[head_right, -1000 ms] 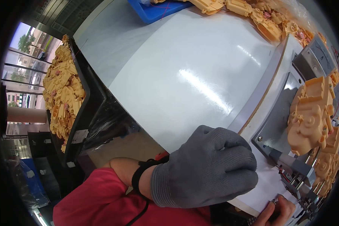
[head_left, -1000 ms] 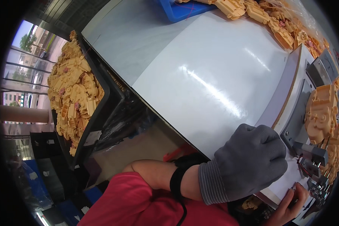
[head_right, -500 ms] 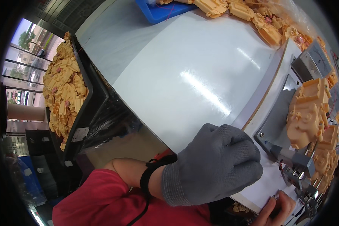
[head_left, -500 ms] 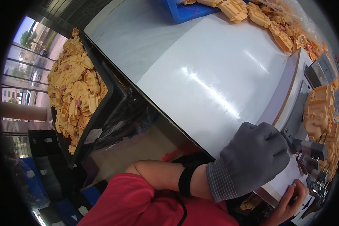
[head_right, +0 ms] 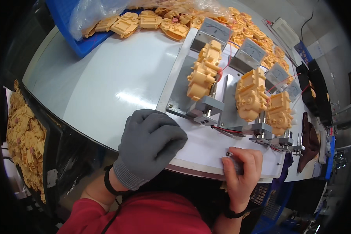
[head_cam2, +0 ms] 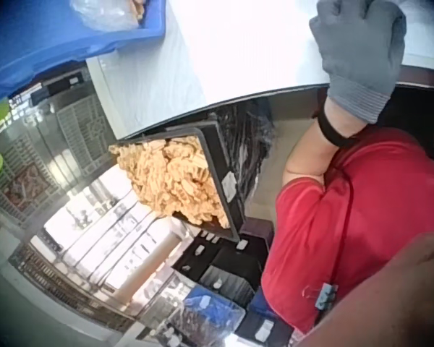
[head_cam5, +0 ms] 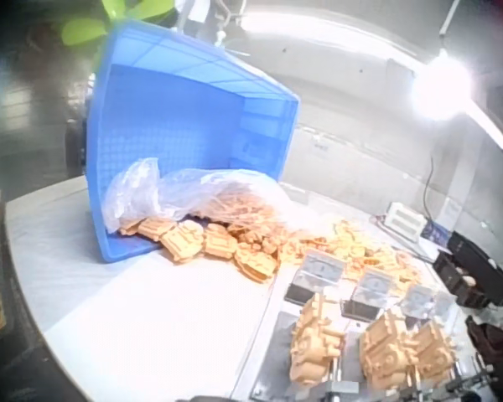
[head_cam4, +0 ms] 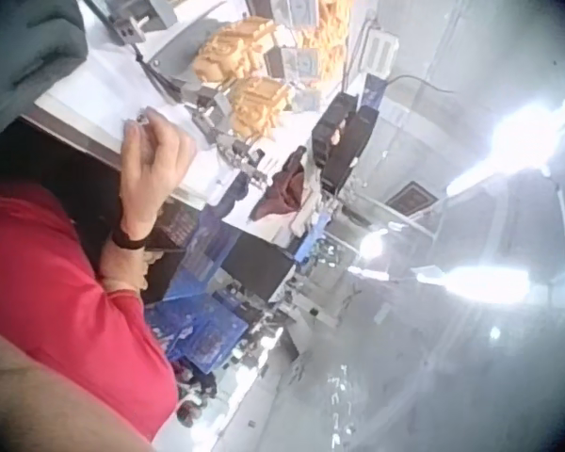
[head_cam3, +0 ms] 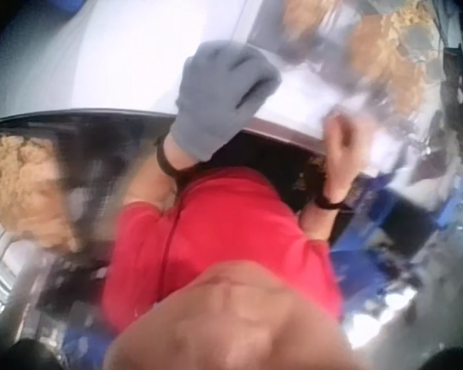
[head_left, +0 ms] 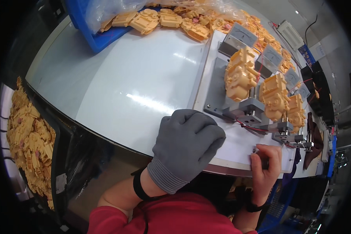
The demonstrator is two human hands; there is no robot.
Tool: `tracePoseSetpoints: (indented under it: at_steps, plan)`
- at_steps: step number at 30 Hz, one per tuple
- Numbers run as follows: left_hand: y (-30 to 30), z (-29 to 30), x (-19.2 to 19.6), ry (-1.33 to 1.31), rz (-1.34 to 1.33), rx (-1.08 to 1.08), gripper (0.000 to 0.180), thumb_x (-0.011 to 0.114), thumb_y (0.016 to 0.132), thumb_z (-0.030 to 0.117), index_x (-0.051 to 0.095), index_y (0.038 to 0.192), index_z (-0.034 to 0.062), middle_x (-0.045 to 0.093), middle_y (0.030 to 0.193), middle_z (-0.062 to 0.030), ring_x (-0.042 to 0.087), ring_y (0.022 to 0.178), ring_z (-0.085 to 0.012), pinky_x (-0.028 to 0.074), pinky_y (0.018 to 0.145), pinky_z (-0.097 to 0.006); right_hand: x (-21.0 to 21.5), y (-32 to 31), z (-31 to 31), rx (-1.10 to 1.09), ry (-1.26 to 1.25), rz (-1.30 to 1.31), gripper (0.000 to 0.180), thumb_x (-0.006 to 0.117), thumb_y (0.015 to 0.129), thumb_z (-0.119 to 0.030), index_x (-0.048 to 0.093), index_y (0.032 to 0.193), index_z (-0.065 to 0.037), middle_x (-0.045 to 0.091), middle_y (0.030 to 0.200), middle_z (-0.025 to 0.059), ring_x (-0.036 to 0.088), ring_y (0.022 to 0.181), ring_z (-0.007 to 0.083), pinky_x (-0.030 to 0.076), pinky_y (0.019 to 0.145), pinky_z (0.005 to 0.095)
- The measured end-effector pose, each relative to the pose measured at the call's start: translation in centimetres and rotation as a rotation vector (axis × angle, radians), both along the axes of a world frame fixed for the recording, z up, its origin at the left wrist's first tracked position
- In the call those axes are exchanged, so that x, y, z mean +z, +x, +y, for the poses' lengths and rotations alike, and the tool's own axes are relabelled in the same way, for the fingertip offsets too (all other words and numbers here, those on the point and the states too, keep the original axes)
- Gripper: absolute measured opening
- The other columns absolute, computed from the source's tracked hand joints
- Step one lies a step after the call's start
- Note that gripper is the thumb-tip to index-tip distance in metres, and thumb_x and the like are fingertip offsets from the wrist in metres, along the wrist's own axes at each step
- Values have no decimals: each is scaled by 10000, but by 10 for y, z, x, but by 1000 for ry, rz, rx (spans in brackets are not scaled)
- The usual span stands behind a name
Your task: The person assembles small beige plastic components by hand on a white workbench. They pick up parts from a blue bin, insert them into metal fixtures, and secure them with screws using a screwdriver. The process is repeated for multiple units throughout the clip.
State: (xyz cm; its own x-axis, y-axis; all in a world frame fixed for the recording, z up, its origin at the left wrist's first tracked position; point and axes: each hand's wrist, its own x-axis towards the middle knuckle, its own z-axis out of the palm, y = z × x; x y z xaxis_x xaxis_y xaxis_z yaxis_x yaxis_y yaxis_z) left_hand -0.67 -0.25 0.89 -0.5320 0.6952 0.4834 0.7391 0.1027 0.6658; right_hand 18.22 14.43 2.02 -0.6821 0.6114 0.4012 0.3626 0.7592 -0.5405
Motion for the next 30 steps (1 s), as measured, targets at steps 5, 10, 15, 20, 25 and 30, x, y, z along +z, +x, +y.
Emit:
tracePoseSetpoints:
  at_steps: [5, 10, 15, 20, 25, 30]
  plan:
    - [2, -1, 0, 23, 35, 26, 130, 725, 766, 146, 667, 882, 151, 628, 895, -7, 554, 886, -248, 420, 830, -373, 5, -3, -3, 54, 24, 66, 258, 737, 776, -57, 646, 1015, -28, 587, 955, 97, 551, 891, 235, 447, 787, 320]
    - [1, -2, -4, 26, 53, 31, 109, 701, 790, 200, 671, 891, 172, 627, 915, 4, 562, 913, -251, 439, 775, -380, 9, -19, -15, 147, -1, 160, 296, 728, 796, -58, 627, 1071, -23, 603, 1001, 104, 556, 935, 241, 445, 824, 324]
    - [1, -3, -4, 53, 67, 25, 149, 740, 753, 153, 674, 886, 146, 626, 896, -14, 557, 901, -253, 424, 829, -380, 10, -35, -20, 200, -37, 228, 333, 728, 790, -27, 608, 1101, -20, 612, 1038, 112, 563, 978, 256, 450, 867, 341]
    - [1, -5, -3, 40, 62, -2, 148, 743, 752, 159, 677, 884, 155, 628, 902, -5, 558, 918, -247, 418, 852, -381, 6, -42, -18, 206, -40, 246, 355, 713, 796, -5, 584, 1127, -18, 605, 1056, 119, 567, 984, 252, 453, 878, 340]
    - [2, -5, -7, 47, 51, 0, 125, 722, 767, 208, 678, 880, 178, 631, 924, 16, 556, 950, -248, 420, 823, -387, 6, -47, -23, 193, -124, 295, 396, 703, 802, 4, 561, 1171, -17, 592, 1081, 114, 566, 985, 214, 453, 870, 321]
    - [3, -5, -7, 59, 69, -4, 187, 748, 745, 137, 668, 914, 133, 628, 923, -26, 559, 934, -262, 424, 854, -384, 7, -56, -28, 205, -202, 340, 494, 711, 812, -18, 514, 1264, -27, 570, 1123, 100, 559, 979, 188, 450, 854, 308]
